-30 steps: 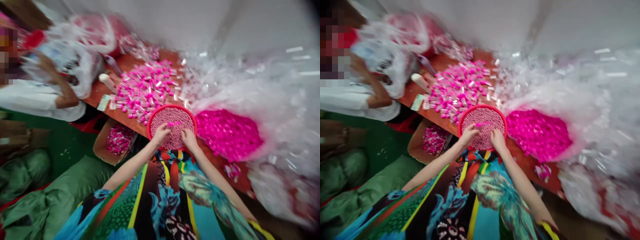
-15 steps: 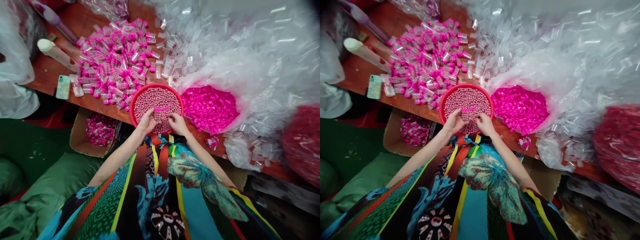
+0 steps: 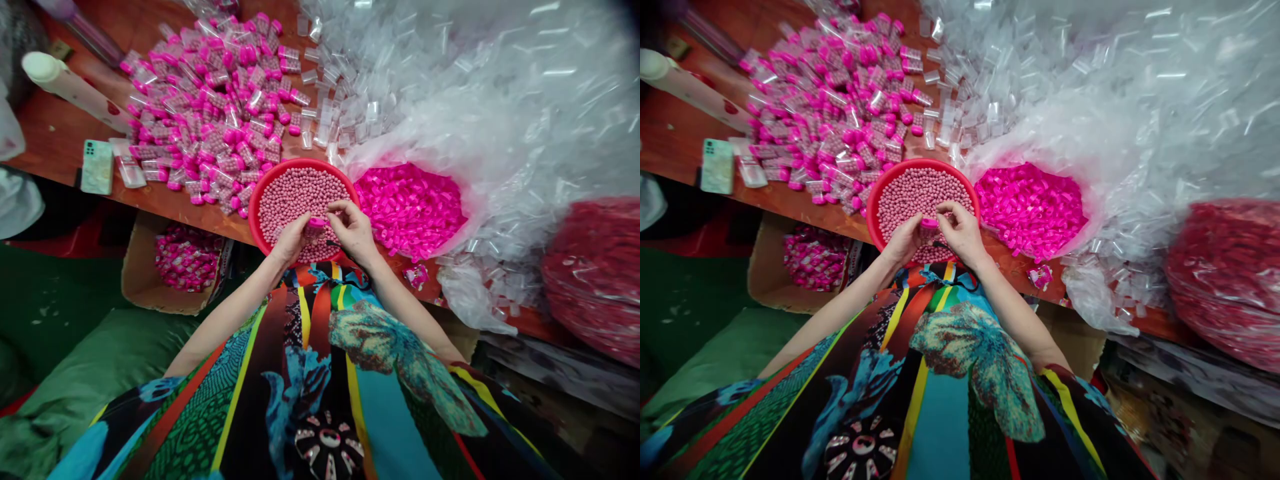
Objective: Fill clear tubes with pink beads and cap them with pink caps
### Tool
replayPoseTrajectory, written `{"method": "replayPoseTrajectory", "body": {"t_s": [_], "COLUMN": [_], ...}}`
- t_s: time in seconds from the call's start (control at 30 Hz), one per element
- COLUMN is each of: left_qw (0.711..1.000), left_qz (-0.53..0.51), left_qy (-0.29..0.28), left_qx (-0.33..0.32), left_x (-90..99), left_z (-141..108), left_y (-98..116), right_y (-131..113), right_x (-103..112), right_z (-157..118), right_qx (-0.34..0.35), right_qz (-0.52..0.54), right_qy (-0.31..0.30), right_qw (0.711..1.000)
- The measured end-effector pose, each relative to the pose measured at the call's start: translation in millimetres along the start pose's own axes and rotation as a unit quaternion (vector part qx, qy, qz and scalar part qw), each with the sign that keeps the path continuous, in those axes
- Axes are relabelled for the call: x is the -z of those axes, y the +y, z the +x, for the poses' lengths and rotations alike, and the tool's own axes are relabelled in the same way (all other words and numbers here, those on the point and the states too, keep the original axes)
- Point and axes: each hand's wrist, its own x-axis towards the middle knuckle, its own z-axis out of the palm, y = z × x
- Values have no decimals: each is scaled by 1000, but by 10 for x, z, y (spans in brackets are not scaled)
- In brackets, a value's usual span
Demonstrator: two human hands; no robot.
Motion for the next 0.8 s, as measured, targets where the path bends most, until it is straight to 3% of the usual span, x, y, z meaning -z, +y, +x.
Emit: {"method": "replayPoseTrajectory", "body": {"t_s": [0.13,0.3,0.57,0.7,0.8], "left_qw": [1000,999,1000,1000,1000], "left_qz": [-2,-21,-28,-7,11], "left_qy": [9,42,8,-3,8], "left_qx": [-4,-1,-12,5,4], "left_x": [19,125,74,47,88], "left_z": [17,62,-38,-34,-15], "left_y": [-36,33,126,54,25], "right_y": [-9,133,435,422,444], "right_x": [-3,44,-82,-134,-118], "right_z": [-40,-94,-172,-103,-33], "right_qx": [34,-21,-91,-73,-57], "right_qz": [-36,-47,-62,-68,-140], "right_qy": [-18,23,-32,-43,-85], "right_qw": [999,998,993,994,985]}}
